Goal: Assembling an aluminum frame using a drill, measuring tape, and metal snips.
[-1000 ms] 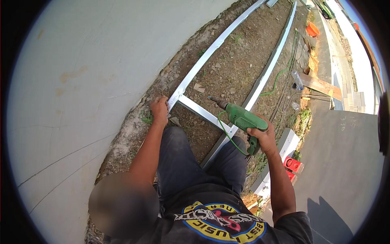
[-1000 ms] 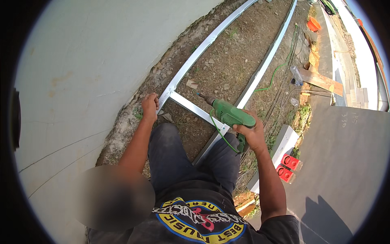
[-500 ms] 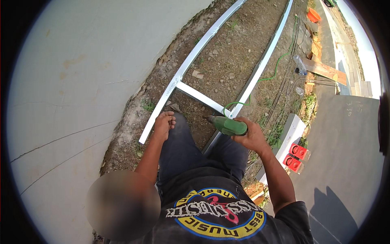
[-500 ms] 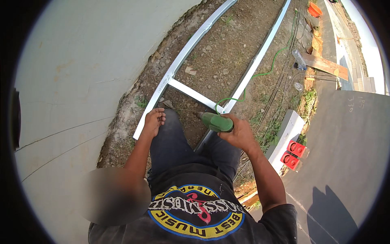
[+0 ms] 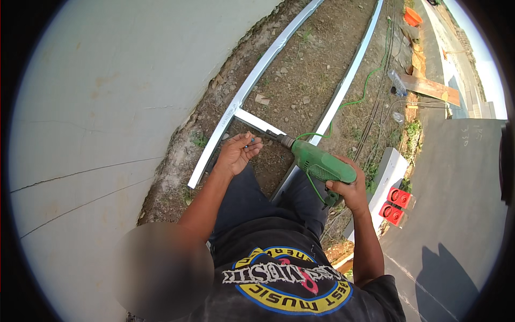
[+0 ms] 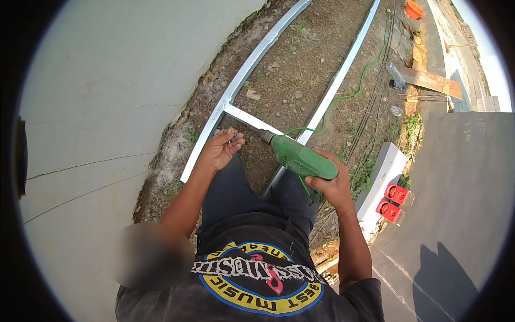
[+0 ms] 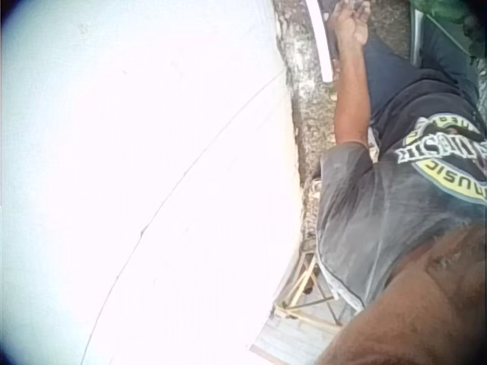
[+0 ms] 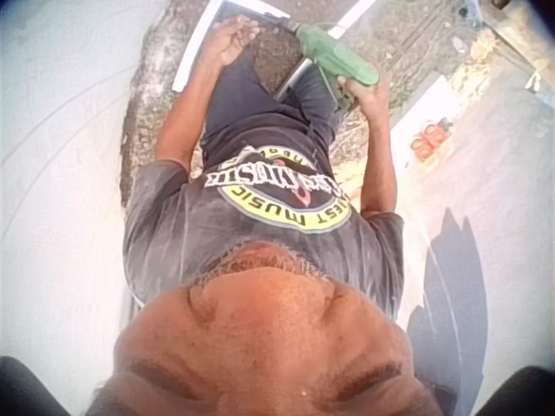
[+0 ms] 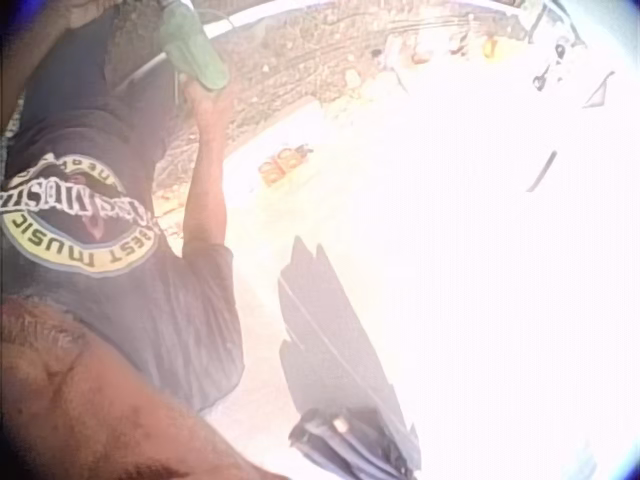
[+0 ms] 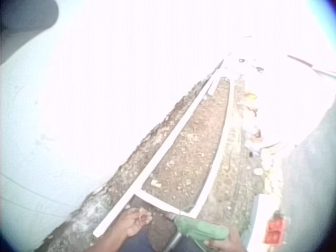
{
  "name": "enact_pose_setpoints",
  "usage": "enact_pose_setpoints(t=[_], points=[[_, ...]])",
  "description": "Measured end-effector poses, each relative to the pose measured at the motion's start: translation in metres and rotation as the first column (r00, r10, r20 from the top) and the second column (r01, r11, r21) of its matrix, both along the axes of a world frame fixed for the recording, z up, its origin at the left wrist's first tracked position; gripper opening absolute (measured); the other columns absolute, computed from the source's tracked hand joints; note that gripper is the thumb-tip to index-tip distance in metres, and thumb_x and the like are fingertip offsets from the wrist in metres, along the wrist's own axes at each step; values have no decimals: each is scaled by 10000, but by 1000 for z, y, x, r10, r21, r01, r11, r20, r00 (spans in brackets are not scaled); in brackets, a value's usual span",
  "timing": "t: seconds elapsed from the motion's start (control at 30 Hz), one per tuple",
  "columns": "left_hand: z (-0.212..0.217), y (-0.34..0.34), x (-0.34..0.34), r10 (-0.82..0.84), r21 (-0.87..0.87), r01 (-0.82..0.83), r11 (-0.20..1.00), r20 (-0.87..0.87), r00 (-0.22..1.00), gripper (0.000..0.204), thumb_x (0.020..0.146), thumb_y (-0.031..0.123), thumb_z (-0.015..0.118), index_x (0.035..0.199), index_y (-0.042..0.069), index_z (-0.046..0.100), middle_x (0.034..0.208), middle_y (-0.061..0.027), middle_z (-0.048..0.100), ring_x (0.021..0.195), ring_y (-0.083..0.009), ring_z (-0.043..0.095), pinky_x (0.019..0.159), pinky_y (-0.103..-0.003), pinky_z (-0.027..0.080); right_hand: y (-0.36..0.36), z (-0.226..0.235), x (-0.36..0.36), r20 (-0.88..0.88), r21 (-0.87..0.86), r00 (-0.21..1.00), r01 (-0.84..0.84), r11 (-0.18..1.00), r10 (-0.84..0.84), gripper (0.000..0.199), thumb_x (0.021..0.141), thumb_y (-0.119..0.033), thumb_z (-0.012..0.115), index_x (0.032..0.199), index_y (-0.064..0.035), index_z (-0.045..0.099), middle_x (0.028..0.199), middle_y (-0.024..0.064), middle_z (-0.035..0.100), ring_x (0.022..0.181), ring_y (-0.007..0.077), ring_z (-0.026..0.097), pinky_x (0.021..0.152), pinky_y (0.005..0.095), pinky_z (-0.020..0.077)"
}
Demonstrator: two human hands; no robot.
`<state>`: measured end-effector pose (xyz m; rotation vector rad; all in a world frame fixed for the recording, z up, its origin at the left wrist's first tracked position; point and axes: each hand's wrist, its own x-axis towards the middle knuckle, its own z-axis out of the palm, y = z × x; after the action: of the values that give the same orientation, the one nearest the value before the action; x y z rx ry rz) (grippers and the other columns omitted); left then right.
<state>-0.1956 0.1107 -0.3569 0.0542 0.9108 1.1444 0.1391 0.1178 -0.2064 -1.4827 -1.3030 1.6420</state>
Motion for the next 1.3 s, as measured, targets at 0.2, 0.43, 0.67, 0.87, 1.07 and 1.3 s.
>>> enact_pose_setpoints(t=[0.2,0.43,0.67,0.87,1.07,1.3], points=[[-6,2,16,72,-29,-69,997,120,990,204,961,303,695,968,107,643,876,-39,649,749,-162,627,620,-266,530,2,10,-6,31,85,997,-70,994,67,644,650,-60,784,1270,12,624,1104,61,683,1008,159,634,914,305,484],[-6,5,16,94,-37,-89,995,165,982,222,979,306,673,1007,94,616,775,5,548,693,-125,540,563,-252,445,5,8,-7,44,70,995,-94,993,91,644,645,-60,786,1266,7,629,1117,67,677,1023,162,630,920,309,481],[-4,7,14,36,-12,-35,999,166,985,205,981,262,673,1001,61,640,776,-5,578,710,-123,559,564,-242,441,7,2,-5,42,45,993,-113,993,111,642,649,-57,787,1268,6,629,1128,71,676,1033,166,631,933,314,481],[-5,6,14,7,4,-8,1000,150,989,193,972,245,685,1007,58,653,769,0,581,702,-122,563,560,-240,440,8,-3,-7,53,40,991,-128,991,126,635,657,-61,785,1268,8,626,1134,75,676,1040,170,631,935,315,481],[-3,6,13,7,-9,-6,1000,146,989,192,969,237,689,1003,53,652,763,3,574,688,-117,565,550,-236,433,12,-4,-11,60,24,988,-144,989,142,637,658,-67,791,1268,10,623,1121,80,688,1034,172,635,938,316,482],[-4,7,9,12,0,-12,1000,137,991,193,968,226,698,951,40,653,737,5,566,650,-107,558,525,-238,427,19,-3,-14,73,22,982,-176,984,174,647,649,-73,800,1266,12,624,1112,74,690,1031,164,633,937,314,479]])
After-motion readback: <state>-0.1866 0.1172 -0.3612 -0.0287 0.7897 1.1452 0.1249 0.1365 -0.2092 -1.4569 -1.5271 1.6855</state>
